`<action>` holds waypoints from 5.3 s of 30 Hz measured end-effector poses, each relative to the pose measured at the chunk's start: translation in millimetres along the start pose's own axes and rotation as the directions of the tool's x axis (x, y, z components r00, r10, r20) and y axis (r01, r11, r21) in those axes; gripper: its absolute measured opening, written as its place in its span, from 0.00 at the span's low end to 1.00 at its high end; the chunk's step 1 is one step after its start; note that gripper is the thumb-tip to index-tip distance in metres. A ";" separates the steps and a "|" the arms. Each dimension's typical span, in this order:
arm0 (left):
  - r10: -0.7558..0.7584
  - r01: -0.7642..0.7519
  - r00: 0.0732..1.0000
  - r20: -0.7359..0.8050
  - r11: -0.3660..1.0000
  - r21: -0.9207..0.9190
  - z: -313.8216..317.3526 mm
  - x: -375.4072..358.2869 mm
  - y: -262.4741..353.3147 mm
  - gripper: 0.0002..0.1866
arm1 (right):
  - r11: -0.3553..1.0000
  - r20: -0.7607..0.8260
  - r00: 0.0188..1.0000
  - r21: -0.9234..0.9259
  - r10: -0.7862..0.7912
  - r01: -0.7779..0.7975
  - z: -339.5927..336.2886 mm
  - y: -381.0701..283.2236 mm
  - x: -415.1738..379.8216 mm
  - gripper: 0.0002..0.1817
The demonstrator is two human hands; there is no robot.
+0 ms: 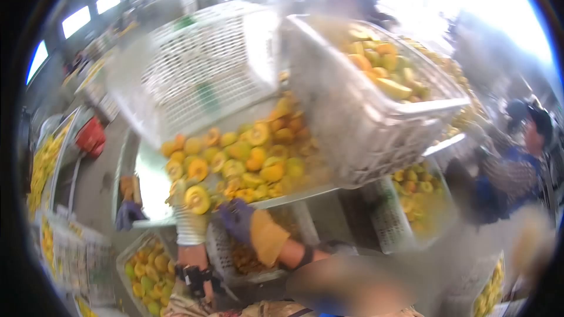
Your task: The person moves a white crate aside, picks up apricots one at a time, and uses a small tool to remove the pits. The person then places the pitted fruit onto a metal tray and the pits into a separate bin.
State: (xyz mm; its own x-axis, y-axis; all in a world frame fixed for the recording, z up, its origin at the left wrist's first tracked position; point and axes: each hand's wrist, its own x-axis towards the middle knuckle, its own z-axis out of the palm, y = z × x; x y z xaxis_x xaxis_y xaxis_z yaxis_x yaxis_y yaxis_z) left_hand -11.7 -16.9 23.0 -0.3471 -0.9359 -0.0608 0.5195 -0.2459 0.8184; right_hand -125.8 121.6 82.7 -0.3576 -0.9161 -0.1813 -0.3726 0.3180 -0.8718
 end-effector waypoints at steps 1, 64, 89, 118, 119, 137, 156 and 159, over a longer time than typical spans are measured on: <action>0.298 -0.344 0.939 0.172 0.803 0.487 14.8 -12.5 18.6 0.25 | 0.997 0.005 1.000 0.066 0.030 -0.031 -0.2 5.9 1.9 0.23; 0.009 -0.031 0.995 0.104 0.975 0.220 33.1 -35.2 6.0 0.16 | 0.964 -0.299 0.951 -0.266 -0.079 -0.004 45.1 2.1 9.8 0.16; -0.032 0.003 0.989 0.142 0.979 0.203 31.1 -38.1 17.3 0.19 | 0.931 -0.033 0.999 -0.365 0.017 -0.028 30.1 -20.2 0.8 0.19; -0.007 -0.071 0.881 0.473 0.986 0.148 28.6 -20.2 26.8 0.10 | 1.000 0.277 0.961 0.004 -0.002 0.001 6.3 -11.4 -0.9 0.16; -0.012 -0.069 0.879 0.476 0.986 0.151 30.7 -22.0 22.8 0.10 | 0.980 0.100 0.995 -0.200 0.013 0.008 20.4 -9.3 -1.3 0.16; -0.055 0.003 0.943 0.327 0.987 0.158 30.1 -21.0 14.7 0.17 | 0.950 0.021 0.962 -0.158 -0.271 0.271 34.2 -7.2 -6.6 0.16; -0.118 0.095 0.985 0.128 0.980 0.173 33.9 -32.5 23.4 0.09 | 0.941 0.122 0.993 0.335 0.007 -0.048 31.7 -26.8 -13.8 0.15; 0.486 -0.749 0.605 0.631 0.078 0.658 -4.4 -8.5 -8.5 0.12 | 0.908 -0.117 0.920 -0.247 -0.373 0.337 53.7 14.4 -3.7 0.11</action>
State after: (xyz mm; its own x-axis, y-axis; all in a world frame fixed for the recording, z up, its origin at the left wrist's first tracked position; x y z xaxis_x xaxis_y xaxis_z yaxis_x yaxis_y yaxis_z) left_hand -9.7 -8.0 14.0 -0.4501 -0.5268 0.7210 -0.2138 0.8475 0.4858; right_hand -83.9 116.5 46.4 -0.2900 -0.9333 0.2116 -0.6709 0.0406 -0.7405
